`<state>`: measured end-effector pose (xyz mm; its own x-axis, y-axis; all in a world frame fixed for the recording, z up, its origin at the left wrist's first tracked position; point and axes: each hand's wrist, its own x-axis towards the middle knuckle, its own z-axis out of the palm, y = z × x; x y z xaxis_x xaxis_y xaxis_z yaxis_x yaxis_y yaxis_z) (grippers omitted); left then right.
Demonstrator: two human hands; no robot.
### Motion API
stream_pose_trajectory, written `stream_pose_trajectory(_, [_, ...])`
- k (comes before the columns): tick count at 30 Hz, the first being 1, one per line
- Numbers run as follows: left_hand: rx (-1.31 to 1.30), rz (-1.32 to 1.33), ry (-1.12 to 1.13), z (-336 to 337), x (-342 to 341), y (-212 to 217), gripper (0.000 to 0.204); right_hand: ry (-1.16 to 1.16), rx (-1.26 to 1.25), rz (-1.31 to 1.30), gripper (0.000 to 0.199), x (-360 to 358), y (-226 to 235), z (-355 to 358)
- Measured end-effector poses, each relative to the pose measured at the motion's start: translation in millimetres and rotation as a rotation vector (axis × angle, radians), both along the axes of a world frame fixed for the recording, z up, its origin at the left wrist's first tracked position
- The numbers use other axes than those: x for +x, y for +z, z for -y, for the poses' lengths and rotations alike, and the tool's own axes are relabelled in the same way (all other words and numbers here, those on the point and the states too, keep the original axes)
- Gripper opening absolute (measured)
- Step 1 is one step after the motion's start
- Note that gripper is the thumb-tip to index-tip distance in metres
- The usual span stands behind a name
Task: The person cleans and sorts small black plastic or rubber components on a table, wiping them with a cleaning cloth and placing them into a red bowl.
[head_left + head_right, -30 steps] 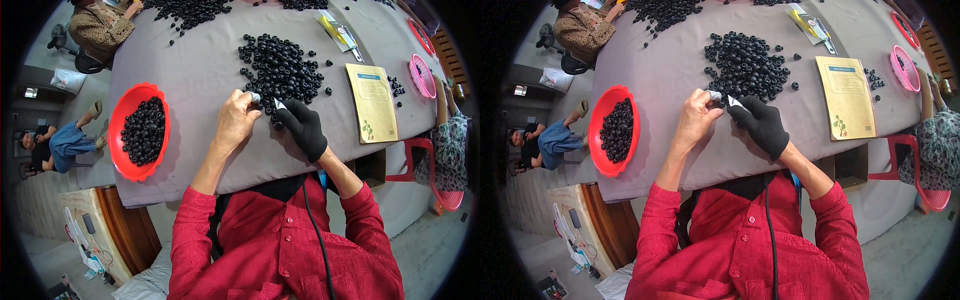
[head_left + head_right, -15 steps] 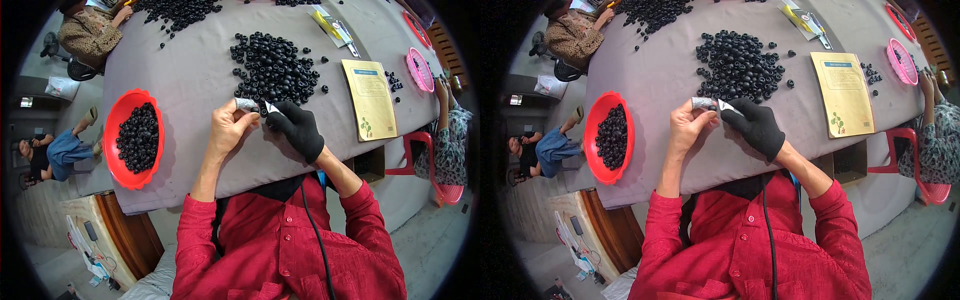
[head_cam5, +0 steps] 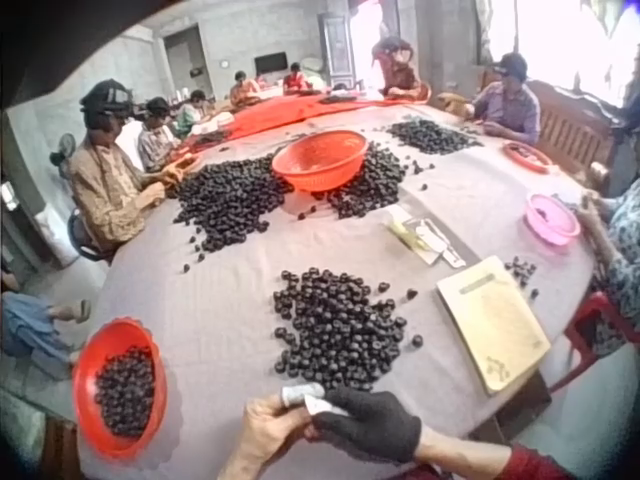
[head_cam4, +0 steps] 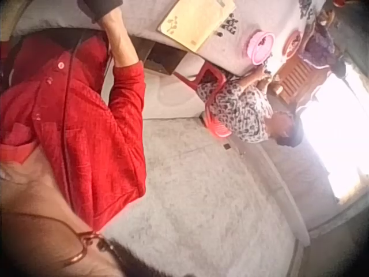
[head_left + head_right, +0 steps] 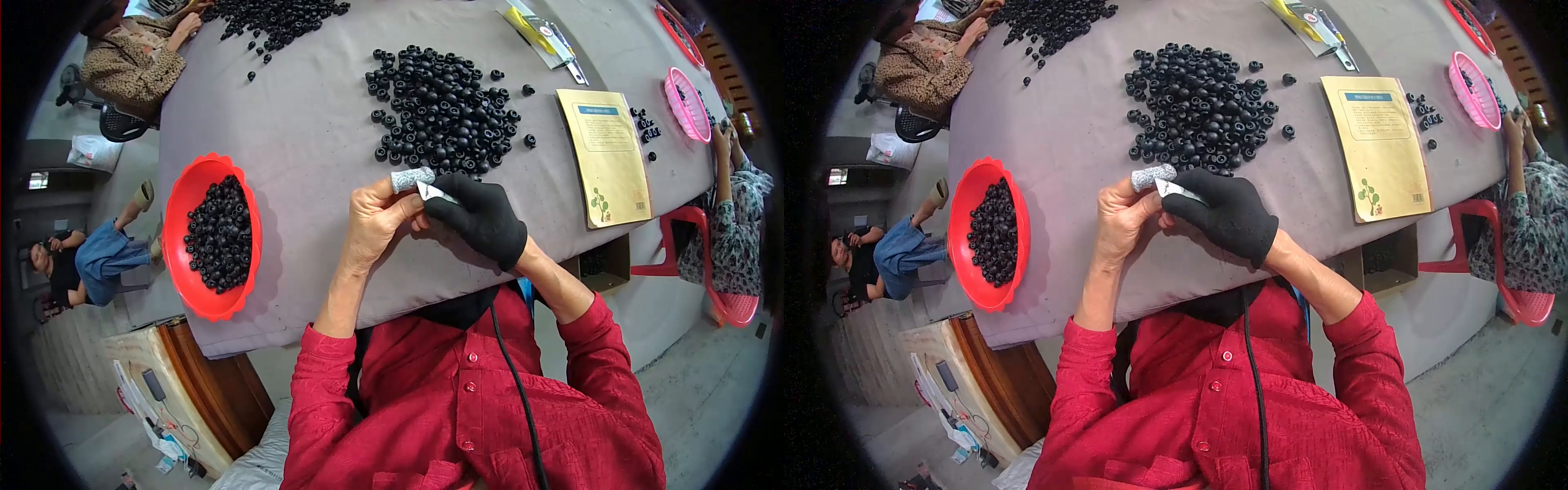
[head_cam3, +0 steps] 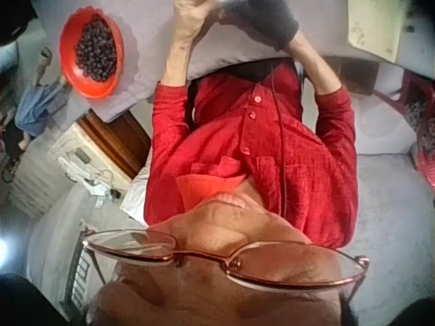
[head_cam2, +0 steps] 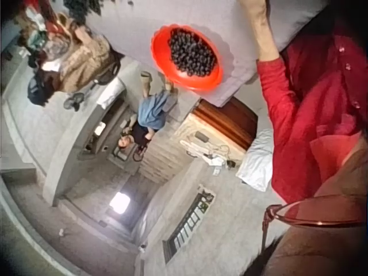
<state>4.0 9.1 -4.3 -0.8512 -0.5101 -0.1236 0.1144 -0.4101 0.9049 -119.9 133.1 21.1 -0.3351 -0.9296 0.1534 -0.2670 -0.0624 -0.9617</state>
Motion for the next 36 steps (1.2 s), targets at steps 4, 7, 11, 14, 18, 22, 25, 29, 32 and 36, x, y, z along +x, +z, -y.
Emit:
stream_pose_trajectory(4, [0.144, -0.012, -0.049, 1.0, -1.6, 4.1, 0.017, -0.109, 0.135, 0.338, 0.026, -1.6, -2.5, -0.4])
stream_pose_trajectory(7, [0.108, -0.040, 0.022, 1.7, -2.6, -2.8, 0.017, -0.123, 0.074, 0.185, 0.025, 2.7, -2.1, 2.2])
stream_pose_trajectory(11, [0.191, -0.076, 0.058, 4.1, -1.8, -4.4, 0.016, -0.019, 0.106, 0.333, 0.024, 2.3, -0.6, 0.6])
stream_pose_trajectory(14, [0.213, -0.080, 0.048, 6.8, -0.2, -8.1, 0.016, 0.033, 0.152, 0.361, 0.025, 0.9, 2.4, 0.8])
stream_pose_trajectory(18, [0.219, -0.120, 0.093, 4.2, -1.7, -10.5, 0.017, 0.060, 0.199, 0.292, 0.028, -0.2, 3.2, 2.9])
stream_pose_trajectory(22, [0.207, -0.081, 0.060, 3.6, -2.2, -10.2, 0.018, 0.017, 0.183, 0.313, 0.032, 0.7, 1.9, 1.2])
stream_pose_trajectory(25, [0.220, -0.085, 0.049, 2.9, -2.5, -9.0, 0.017, 0.029, 0.159, 0.257, 0.034, 0.3, 1.7, 1.0])
stream_pose_trajectory(29, [0.209, -0.077, 0.048, 3.2, -1.3, -10.7, 0.018, 0.022, 0.159, 0.270, 0.036, -0.2, -2.1, 1.9])
stream_pose_trajectory(32, [0.200, -0.068, 0.045, 3.3, -1.7, -10.3, 0.018, 0.032, 0.106, 0.090, 0.036, -1.5, -8.4, 1.6])
stream_pose_trajectory(36, [0.216, -0.076, 0.037, 3.4, -1.1, -10.4, 0.018, 0.053, 0.110, 0.046, 0.036, -3.7, -1.9, 1.8])
